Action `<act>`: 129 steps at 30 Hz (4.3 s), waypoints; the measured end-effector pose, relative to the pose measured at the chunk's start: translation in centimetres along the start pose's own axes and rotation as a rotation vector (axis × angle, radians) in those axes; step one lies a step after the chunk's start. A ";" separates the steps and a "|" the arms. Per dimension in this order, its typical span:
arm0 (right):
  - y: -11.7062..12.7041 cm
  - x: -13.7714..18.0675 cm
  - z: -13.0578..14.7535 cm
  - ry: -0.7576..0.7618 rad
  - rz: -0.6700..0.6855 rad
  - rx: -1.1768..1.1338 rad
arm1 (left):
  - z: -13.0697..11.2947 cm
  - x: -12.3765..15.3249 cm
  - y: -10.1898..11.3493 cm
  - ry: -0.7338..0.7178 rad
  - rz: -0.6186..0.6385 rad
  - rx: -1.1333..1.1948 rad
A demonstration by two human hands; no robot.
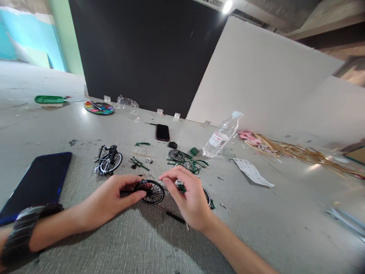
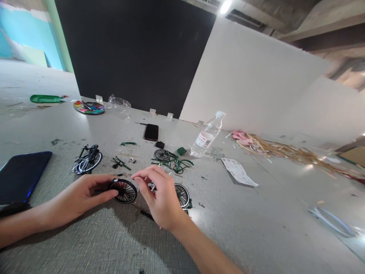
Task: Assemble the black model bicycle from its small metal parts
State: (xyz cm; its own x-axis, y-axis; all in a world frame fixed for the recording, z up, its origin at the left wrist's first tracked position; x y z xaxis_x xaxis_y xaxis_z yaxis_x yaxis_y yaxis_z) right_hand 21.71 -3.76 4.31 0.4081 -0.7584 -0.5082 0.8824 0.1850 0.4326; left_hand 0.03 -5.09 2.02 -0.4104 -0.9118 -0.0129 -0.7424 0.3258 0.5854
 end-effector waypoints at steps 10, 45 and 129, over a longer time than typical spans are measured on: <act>0.2 0.2 0.1 -0.026 -0.010 -0.016 | 0.4 0.3 0.0 -0.029 -0.037 -0.056; 0.3 0.1 -0.1 -0.002 -0.010 0.064 | 0.5 0.3 0.0 0.012 -0.032 -0.011; -2.3 1.3 1.0 0.334 -0.010 0.356 | 0.0 0.2 -0.1 0.039 -0.177 0.240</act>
State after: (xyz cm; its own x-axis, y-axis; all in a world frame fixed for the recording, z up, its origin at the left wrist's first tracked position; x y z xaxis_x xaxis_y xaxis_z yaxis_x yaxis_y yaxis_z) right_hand 19.95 -5.78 3.43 0.5039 -0.5062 -0.6999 0.7758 -0.0910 0.6244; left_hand 0.03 -5.34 1.92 -0.2461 -0.9671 -0.0641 -0.9064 0.2063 0.3686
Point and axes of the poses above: each hand's wrist, its own x-axis away from the middle knuckle, its own y-axis out of the back of the hand, z = x × y, the point moved 1 cm from there along -x, towards the middle knuckle, and after that the axes turned 10 degrees about -x, right-handed, at the moved point
